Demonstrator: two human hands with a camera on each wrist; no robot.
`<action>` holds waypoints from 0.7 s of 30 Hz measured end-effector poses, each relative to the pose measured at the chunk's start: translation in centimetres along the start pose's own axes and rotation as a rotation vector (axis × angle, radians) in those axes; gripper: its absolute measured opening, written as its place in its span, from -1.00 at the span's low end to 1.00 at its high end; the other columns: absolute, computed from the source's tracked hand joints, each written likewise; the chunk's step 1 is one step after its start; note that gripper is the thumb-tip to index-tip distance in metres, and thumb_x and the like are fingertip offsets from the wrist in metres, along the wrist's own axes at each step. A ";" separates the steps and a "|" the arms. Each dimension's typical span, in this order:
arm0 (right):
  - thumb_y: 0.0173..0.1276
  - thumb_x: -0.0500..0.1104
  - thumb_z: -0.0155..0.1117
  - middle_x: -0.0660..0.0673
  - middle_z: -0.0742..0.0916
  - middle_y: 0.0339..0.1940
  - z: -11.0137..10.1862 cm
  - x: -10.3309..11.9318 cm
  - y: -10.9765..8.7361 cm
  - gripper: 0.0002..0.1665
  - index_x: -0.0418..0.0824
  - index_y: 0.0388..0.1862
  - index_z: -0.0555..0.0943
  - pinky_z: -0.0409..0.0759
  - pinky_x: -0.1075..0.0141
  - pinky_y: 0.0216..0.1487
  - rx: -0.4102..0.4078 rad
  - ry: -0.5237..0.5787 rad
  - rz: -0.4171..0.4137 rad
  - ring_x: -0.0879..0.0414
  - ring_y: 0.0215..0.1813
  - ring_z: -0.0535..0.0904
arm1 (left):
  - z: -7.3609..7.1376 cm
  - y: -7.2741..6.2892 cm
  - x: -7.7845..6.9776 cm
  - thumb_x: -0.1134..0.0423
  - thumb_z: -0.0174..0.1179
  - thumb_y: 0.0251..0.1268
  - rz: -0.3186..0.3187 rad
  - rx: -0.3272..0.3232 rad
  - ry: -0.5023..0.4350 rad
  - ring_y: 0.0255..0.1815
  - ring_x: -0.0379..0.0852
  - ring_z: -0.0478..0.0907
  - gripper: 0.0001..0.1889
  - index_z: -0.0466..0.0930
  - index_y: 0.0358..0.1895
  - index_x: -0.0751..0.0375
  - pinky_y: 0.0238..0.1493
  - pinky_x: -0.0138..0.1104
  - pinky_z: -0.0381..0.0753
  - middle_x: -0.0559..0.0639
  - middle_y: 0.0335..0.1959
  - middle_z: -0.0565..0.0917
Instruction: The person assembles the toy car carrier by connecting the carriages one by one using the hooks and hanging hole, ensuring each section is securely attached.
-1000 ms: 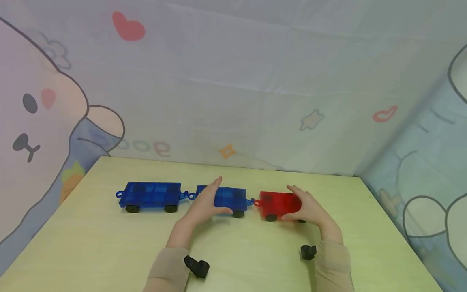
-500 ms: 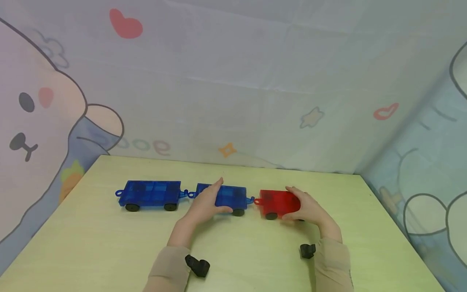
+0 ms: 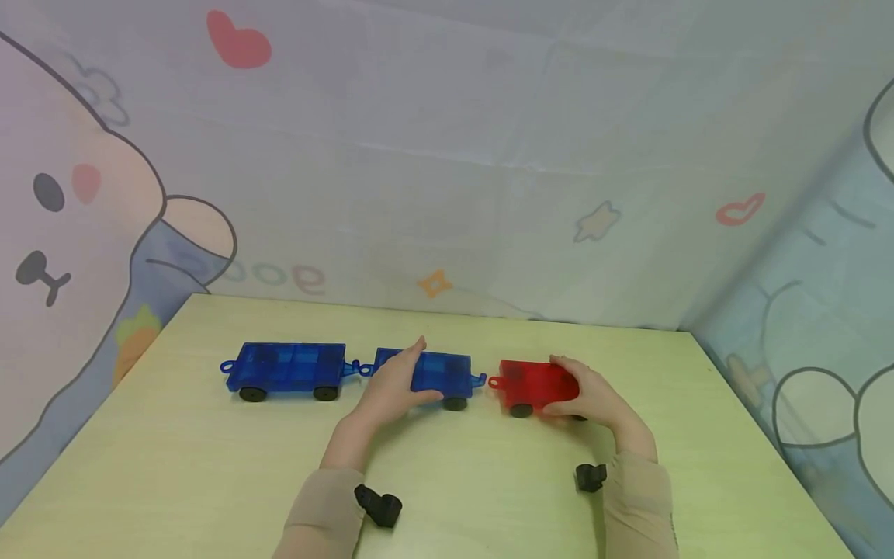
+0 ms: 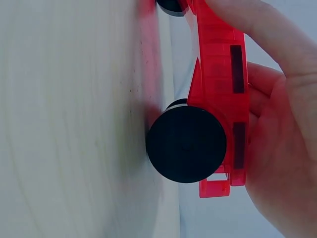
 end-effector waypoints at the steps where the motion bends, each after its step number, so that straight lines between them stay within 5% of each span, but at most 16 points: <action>1: 0.08 0.02 0.55 -0.38 0.35 0.46 0.0 0.0 0.0 0.09 -0.36 0.48 0.23 0.38 -0.19 0.35 0.001 0.004 0.000 -0.32 0.40 0.28 | 0.0 0.0 0.0 -0.03 0.41 0.13 -0.003 0.001 -0.001 0.49 0.17 0.25 0.03 -0.03 0.57 0.15 0.43 0.07 0.32 0.08 0.51 0.28; 21: 0.11 -0.01 0.54 -0.37 0.38 0.44 0.0 0.0 0.0 0.07 -0.37 0.47 0.23 0.39 -0.17 0.34 -0.003 0.028 0.010 -0.29 0.37 0.31 | -0.1 -0.1 -0.3 -0.02 0.41 0.14 -0.012 -0.010 0.007 0.49 0.17 0.24 0.02 -0.03 0.58 0.14 0.43 0.10 0.29 0.07 0.50 0.30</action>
Point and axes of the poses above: each hand's wrist, its own y-axis towards the middle knuckle, its own z-axis out of the palm, x = y × z, the point moved 1 cm from there along y, towards the middle knuckle
